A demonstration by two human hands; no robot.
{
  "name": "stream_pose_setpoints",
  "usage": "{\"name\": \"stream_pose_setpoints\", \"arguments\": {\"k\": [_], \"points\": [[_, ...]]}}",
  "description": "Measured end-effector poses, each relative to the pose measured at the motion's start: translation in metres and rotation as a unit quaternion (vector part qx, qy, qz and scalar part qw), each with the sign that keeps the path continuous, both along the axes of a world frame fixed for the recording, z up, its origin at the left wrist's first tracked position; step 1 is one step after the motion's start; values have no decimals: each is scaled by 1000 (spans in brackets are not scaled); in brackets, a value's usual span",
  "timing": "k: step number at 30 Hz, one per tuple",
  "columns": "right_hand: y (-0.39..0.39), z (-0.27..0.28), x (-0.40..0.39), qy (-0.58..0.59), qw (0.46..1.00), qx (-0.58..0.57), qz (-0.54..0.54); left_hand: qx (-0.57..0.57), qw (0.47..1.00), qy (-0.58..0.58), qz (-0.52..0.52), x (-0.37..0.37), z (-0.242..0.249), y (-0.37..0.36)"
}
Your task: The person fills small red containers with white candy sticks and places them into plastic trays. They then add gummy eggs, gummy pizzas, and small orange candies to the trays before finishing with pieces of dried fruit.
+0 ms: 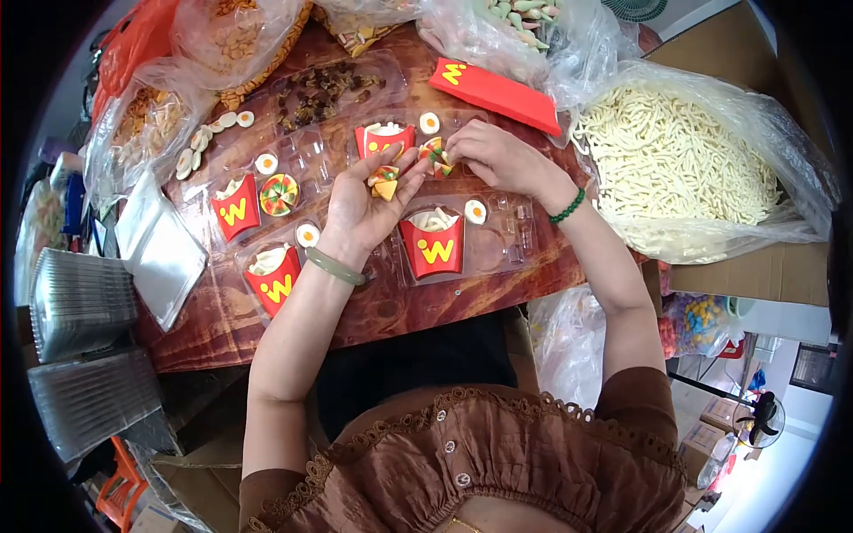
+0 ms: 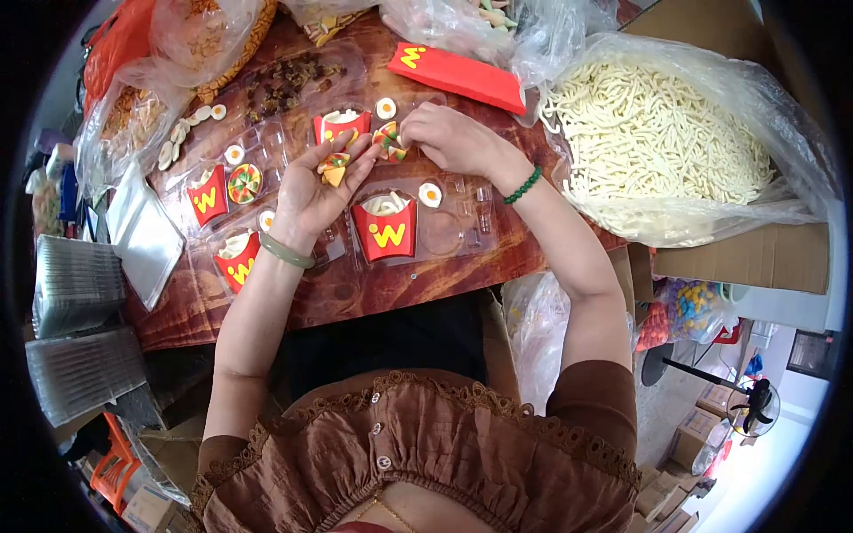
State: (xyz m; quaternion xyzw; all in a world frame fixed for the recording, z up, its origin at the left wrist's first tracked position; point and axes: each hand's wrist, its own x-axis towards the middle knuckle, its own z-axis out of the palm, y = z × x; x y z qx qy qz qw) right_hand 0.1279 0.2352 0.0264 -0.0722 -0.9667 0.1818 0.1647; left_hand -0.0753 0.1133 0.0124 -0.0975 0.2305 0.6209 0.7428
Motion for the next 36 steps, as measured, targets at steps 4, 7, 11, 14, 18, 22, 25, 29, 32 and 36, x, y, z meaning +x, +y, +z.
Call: {"name": "stream_pose_setpoints", "arguments": {"k": [4, 7, 11, 14, 18, 22, 25, 29, 32, 36], "points": [[-11, 3, -2, 26, 990, -83, -107, 2, 1000, 9, -9, -2, -5, 1], [-11, -7, -1, -22, 984, -63, -168, 1, 1000, 17, -16, -2, -4, 1], [-13, -11, -1, 1, 985, -125, -119, -11, 999, 29, -16, 0, -2, 1], [-14, -11, 0, 23, 984, -135, -113, 0, 999, 43, -28, 0, -1, 0], [-38, 7, -10, 69, 943, -252, -207, 28, 997, 49, -44, 5, 4, -2], [-71, 31, -32, 48, 925, -313, -212, 51, 997, 56, -31, 21, 12, 0], [-76, 30, -35, 32, 880, -419, -222, 38, 998, 51, -15, 22, 18, 0], [-52, 19, -16, 118, 868, -396, -276, 26, 999, 29, -18, 10, 6, -4], [-44, 36, -11, 52, 889, -301, -341, 10, 1000, 15, -11, 5, 2, -4], [-24, 13, -16, -80, 947, -34, -310, -22, 999, 38, -1, 8, 3, -1]]}}
